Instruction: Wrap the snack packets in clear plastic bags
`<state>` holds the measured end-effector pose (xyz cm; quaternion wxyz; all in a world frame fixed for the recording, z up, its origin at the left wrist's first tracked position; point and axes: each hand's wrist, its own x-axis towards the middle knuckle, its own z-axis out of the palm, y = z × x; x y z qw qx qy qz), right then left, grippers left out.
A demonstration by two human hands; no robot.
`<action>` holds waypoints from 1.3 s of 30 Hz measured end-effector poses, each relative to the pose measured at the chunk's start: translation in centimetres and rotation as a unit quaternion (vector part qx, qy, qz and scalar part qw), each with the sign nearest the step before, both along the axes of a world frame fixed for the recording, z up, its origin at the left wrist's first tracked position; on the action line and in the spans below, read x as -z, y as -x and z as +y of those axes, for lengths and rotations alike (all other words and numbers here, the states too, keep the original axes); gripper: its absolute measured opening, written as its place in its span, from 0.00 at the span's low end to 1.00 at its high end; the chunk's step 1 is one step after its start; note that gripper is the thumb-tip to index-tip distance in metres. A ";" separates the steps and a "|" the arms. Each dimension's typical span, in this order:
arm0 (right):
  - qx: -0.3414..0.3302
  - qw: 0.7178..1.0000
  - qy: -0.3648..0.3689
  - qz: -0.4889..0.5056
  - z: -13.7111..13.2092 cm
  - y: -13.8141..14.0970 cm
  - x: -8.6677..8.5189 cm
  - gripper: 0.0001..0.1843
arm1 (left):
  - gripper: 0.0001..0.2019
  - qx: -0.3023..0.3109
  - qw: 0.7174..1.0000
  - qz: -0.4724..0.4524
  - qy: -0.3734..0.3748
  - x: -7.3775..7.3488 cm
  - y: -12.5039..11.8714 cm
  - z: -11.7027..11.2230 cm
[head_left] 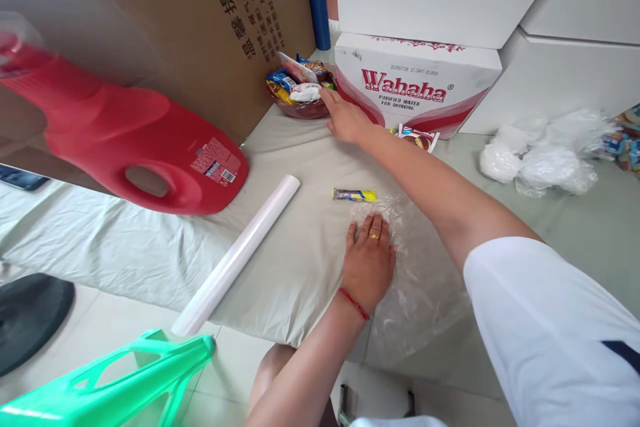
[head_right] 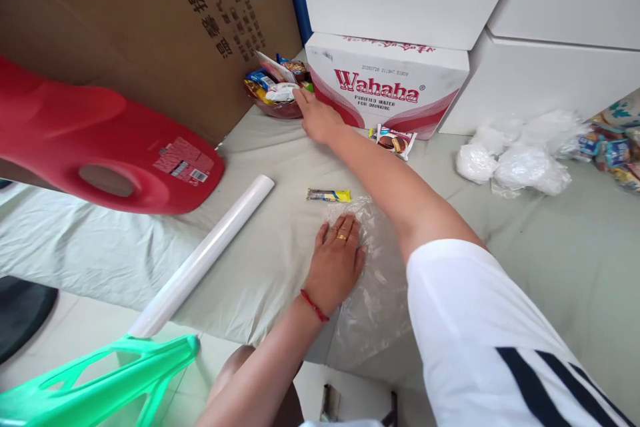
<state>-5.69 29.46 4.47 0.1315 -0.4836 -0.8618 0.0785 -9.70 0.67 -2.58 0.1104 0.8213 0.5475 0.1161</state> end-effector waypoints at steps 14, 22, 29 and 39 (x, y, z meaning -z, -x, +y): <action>-0.017 0.996 -0.078 -0.040 -5.4 3.2 1.7 0.15 | 0.24 0.022 0.999 -0.022 -0.015 0.4 0.0 0.9; -0.026 0.996 -0.039 -0.075 -15.1 -3.2 1.2 0.14 | 0.23 0.027 1.000 -0.015 -0.004 0.0 0.2 0.4; -0.139 0.990 0.018 0.003 -12.1 -8.0 2.1 0.15 | 0.24 0.031 1.000 -0.001 0.003 -0.1 0.1 0.8; -0.004 0.877 0.047 0.477 -17.0 -10.9 1.0 0.14 | 0.25 0.030 0.999 0.002 0.013 -0.2 -0.3 1.4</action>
